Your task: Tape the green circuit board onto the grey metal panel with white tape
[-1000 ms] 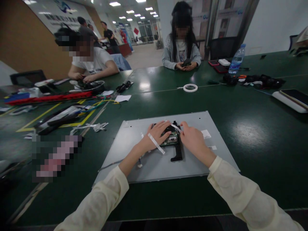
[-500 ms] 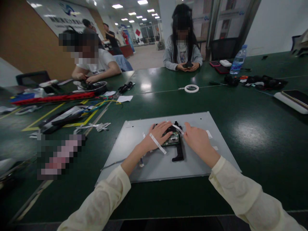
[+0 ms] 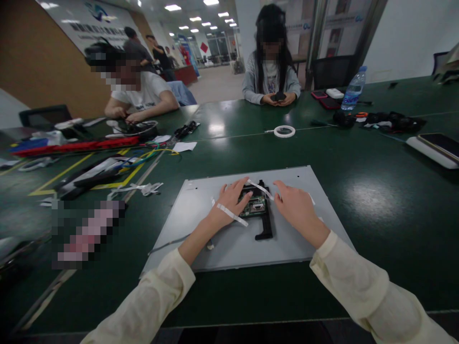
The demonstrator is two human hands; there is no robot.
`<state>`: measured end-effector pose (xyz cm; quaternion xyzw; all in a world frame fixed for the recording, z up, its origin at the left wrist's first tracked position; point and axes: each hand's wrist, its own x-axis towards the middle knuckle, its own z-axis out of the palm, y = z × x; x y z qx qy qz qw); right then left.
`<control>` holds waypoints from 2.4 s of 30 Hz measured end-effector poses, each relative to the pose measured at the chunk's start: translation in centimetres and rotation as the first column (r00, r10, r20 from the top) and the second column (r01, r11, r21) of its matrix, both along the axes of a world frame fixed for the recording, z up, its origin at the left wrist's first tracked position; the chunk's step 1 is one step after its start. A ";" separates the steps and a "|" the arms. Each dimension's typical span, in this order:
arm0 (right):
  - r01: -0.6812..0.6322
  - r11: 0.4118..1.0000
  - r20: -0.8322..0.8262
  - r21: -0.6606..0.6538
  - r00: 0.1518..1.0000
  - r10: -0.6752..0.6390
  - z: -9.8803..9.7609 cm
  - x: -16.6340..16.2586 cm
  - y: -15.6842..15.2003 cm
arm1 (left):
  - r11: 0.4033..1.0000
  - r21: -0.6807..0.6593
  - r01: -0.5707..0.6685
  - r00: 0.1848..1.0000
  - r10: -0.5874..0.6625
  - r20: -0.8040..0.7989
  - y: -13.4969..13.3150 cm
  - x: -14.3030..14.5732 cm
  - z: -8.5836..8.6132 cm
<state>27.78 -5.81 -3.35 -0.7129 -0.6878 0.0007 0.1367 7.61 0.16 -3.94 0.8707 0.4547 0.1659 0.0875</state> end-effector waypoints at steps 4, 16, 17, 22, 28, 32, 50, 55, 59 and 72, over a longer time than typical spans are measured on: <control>-0.181 0.971 -0.262 0.155 0.940 0.217 0.4 -0.4 -0.4 | 0.999 0.025 -0.042 0.992 0.039 0.116 0.0 -0.1 0.4; -0.553 0.816 -0.669 0.168 0.544 0.507 2.4 -4.1 -3.2 | 0.986 0.170 -0.002 0.907 -0.070 0.416 -1.9 0.2 2.3; -0.561 0.810 -0.685 0.170 0.524 0.506 2.3 -4.2 -3.3 | 0.985 0.170 -0.004 0.911 -0.067 0.407 -2.1 0.2 2.3; -0.553 0.825 -0.792 0.116 0.450 0.413 2.0 -4.3 -3.2 | 0.986 0.164 0.004 0.930 -0.064 0.361 -2.4 0.2 2.5; -0.548 0.834 -0.873 0.066 0.374 0.314 2.3 -3.2 -2.8 | 0.975 0.208 -0.078 0.918 -0.011 0.396 -1.0 -1.1 2.8; -0.527 0.849 -0.871 0.037 0.400 0.286 2.1 -2.0 -2.2 | 1.000 -0.017 -0.011 0.833 0.018 0.552 -0.4 -2.4 3.8; -0.327 0.942 -0.173 -0.074 0.935 0.311 3.1 -0.1 -2.3 | 0.934 -0.311 0.174 0.968 -0.104 0.229 -4.2 0.2 4.0; -0.277 0.945 0.123 -0.173 0.946 0.300 3.0 -0.4 -2.6 | 0.983 -0.162 0.088 0.996 -0.092 -0.018 -6.0 1.0 3.6; -0.299 0.930 0.206 -0.215 0.917 0.342 2.7 -0.3 -2.6 | 0.995 -0.088 0.054 0.986 -0.067 -0.156 -7.0 1.5 2.8; -0.330 0.908 0.228 -0.258 0.893 0.389 2.4 -0.2 -2.6 | 0.995 -0.066 0.074 0.969 -0.087 -0.232 -7.4 1.5 2.5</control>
